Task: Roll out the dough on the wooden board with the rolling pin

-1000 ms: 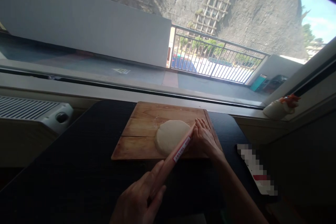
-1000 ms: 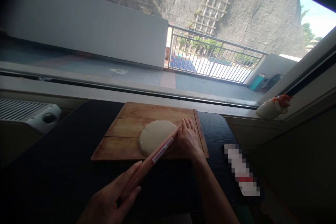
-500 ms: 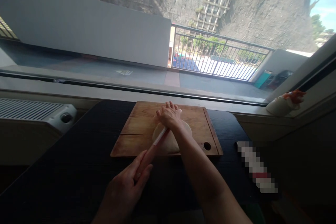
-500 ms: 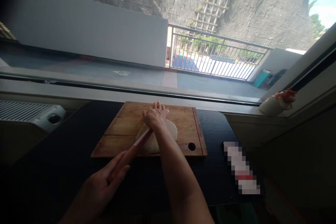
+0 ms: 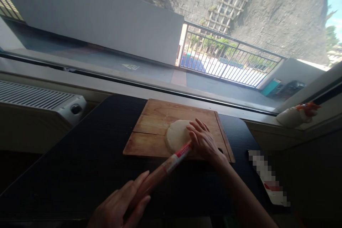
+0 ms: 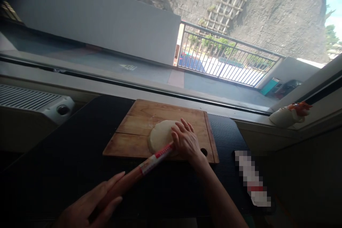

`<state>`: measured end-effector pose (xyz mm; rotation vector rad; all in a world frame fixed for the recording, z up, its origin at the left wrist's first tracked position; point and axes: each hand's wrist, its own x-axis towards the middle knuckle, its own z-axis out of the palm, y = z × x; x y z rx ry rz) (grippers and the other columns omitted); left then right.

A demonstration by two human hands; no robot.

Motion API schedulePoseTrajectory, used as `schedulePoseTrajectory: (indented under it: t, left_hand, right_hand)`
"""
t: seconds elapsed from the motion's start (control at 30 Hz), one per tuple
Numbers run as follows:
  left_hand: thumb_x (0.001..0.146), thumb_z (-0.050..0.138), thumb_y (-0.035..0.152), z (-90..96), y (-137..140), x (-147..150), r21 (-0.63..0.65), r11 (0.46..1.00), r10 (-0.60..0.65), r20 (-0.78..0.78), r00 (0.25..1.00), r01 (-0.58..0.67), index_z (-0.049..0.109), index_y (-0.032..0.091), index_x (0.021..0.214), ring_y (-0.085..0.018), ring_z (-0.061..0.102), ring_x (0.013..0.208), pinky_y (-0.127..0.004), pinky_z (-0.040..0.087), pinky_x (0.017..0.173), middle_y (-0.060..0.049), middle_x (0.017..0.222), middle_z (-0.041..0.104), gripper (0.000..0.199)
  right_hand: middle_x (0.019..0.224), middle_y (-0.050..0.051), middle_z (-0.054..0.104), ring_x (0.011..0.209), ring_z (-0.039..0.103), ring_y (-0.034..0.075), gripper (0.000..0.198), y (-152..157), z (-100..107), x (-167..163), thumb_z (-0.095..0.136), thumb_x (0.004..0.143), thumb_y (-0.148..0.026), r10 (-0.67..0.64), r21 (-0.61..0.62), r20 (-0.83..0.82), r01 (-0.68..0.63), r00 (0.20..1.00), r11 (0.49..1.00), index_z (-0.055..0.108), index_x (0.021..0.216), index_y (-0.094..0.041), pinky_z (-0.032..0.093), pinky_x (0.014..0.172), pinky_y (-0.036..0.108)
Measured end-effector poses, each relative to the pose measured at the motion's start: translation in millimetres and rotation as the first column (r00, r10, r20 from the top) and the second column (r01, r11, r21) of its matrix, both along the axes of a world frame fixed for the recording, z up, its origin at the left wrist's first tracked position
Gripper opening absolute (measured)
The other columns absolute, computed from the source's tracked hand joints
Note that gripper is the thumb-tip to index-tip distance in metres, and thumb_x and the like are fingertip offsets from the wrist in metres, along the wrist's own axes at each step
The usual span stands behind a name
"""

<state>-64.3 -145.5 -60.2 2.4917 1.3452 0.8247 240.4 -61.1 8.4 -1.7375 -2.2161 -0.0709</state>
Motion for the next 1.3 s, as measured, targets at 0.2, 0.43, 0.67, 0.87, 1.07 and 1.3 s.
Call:
schedulePoseTrajectory:
  t: [0.2,0.43,0.67,0.87,1.07,1.3]
  left_hand:
    - [0.085,0.05,0.048,19.0,19.3,6.0,-0.013,0.981,0.193,0.091,0.977,-0.193,0.044,0.03,0.129,-0.014,0.064,0.097,-0.018,0.053,0.078,0.003,0.116,0.064,0.048]
    - [0.085,0.054,0.041,10.1,3.6,3.4,-0.024,0.995,0.094,0.091,0.991,-0.092,0.036,0.03,0.135,-0.015,0.065,0.096,-0.02,0.053,0.081,0.001,0.118,0.062,0.055]
    - [0.081,0.059,0.035,8.0,1.5,16.6,0.015,0.998,-0.056,0.095,0.994,0.055,0.036,0.032,0.135,-0.015,0.064,0.098,-0.02,0.052,0.085,0.002,0.12,0.062,0.058]
    - [0.082,0.055,0.046,13.5,20.2,4.2,-0.05,0.991,0.129,0.103,0.986,-0.125,0.044,0.03,0.129,-0.015,0.065,0.096,-0.018,0.054,0.078,0.004,0.117,0.064,0.051]
    - [0.081,0.053,0.05,17.0,25.3,-6.1,-0.02,0.97,0.244,0.083,0.966,-0.243,0.049,0.028,0.124,-0.016,0.066,0.093,-0.02,0.053,0.078,0.001,0.113,0.066,0.048]
    - [0.08,0.059,0.038,17.7,11.3,7.5,-0.077,0.993,0.095,0.107,0.99,-0.087,0.043,0.032,0.128,-0.015,0.065,0.096,-0.02,0.052,0.083,0.003,0.115,0.065,0.052]
  right_hand:
    - [0.139,-0.001,0.043,0.136,0.022,0.02,0.046,105.9,18.4,-56.5,0.022,0.095,-0.049,-0.026,-0.18,-0.021,0.022,0.999,0.983,0.049,0.127,-0.029,0.019,0.109,0.04]
    - [0.143,0.001,0.037,0.138,0.014,0.022,0.054,64.3,10.2,-45.6,0.016,0.094,-0.054,-0.104,-0.141,-0.034,0.098,0.994,0.985,0.041,0.134,-0.027,0.017,0.109,0.043]
    - [0.146,0.0,0.033,0.139,0.009,0.02,0.047,-16.6,-1.2,4.1,0.02,0.095,-0.046,-0.175,-0.191,0.041,0.18,0.984,0.965,0.043,0.133,-0.028,0.014,0.111,0.042]
    - [0.139,0.001,0.043,0.137,0.016,0.023,0.047,57.1,9.8,-36.5,0.02,0.094,-0.05,-0.166,-0.194,0.018,0.166,0.986,0.967,0.051,0.123,-0.029,0.013,0.109,0.046]
    - [0.142,0.005,0.038,0.137,0.018,0.022,0.05,108.2,19.0,-70.3,0.023,0.094,-0.049,-0.121,-0.219,-0.006,0.117,0.993,0.969,0.044,0.131,-0.023,0.017,0.109,0.043]
    - [0.144,-0.001,0.036,0.14,0.01,0.02,0.046,4.3,6.3,-17.4,0.02,0.095,-0.048,-0.08,-0.189,0.033,0.084,0.996,0.978,0.048,0.127,-0.032,0.014,0.11,0.045]
